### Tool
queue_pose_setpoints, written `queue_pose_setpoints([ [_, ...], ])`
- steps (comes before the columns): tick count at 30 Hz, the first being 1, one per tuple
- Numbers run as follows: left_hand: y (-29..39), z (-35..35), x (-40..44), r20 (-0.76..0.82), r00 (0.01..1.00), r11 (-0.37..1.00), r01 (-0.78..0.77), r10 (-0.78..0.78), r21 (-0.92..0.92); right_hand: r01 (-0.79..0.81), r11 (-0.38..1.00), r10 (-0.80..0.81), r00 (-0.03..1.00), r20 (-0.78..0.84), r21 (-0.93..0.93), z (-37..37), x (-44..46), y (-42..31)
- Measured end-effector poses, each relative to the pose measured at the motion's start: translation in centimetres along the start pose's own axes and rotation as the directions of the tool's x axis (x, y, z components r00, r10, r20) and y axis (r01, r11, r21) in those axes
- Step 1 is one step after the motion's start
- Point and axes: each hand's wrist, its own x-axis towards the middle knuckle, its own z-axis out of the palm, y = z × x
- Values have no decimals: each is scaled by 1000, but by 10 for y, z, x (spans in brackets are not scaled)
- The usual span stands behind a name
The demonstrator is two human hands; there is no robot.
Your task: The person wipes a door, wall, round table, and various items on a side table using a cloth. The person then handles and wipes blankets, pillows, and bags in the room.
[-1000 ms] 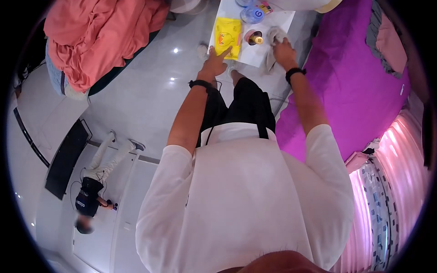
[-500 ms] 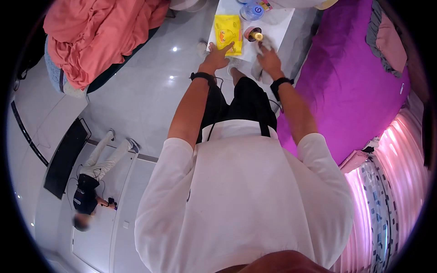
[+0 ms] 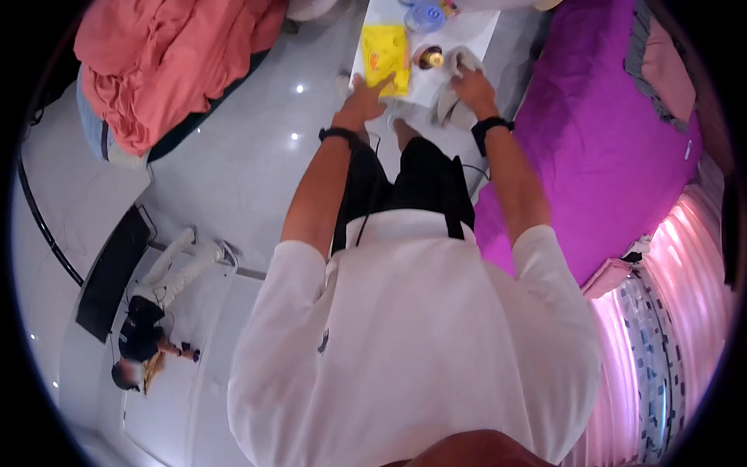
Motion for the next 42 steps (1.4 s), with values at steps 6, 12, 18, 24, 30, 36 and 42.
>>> queue_pose_setpoints([
  [6, -31, 7, 10, -81, 976, 975, -210, 204, -69, 220, 974, -213, 970, 114, -48, 51, -86, -45],
  [12, 19, -46, -43, 73, 995, 956, -87, 70, 281, -145, 988, 140, 986, 91, 47, -4, -92, -3],
  [18, 147, -102, -128, 198, 945, 956, -223, 260, -191, 39, 409, -25, 999, -31, 912, -91, -137, 22],
  [24, 246, -95, -149, -104, 802, 745, -587, 588, -317, 67, -216, -120, 988, -95, 974, -197, -226, -58],
  [30, 234, -158, -107, -323, 581, 582, -806, 747, -104, 305, 223, 32, 947, -319, 926, -225, -224, -119],
  [36, 263, -291, -49, -628, 218, 551, -732, 747, 400, 440, 887, -37, 366, -930, 138, -286, -76, -117],
  [42, 313, -332, 24, -610, 90, 498, -676, 788, 543, 255, 926, 152, 427, -892, 280, -270, -44, -118],
])
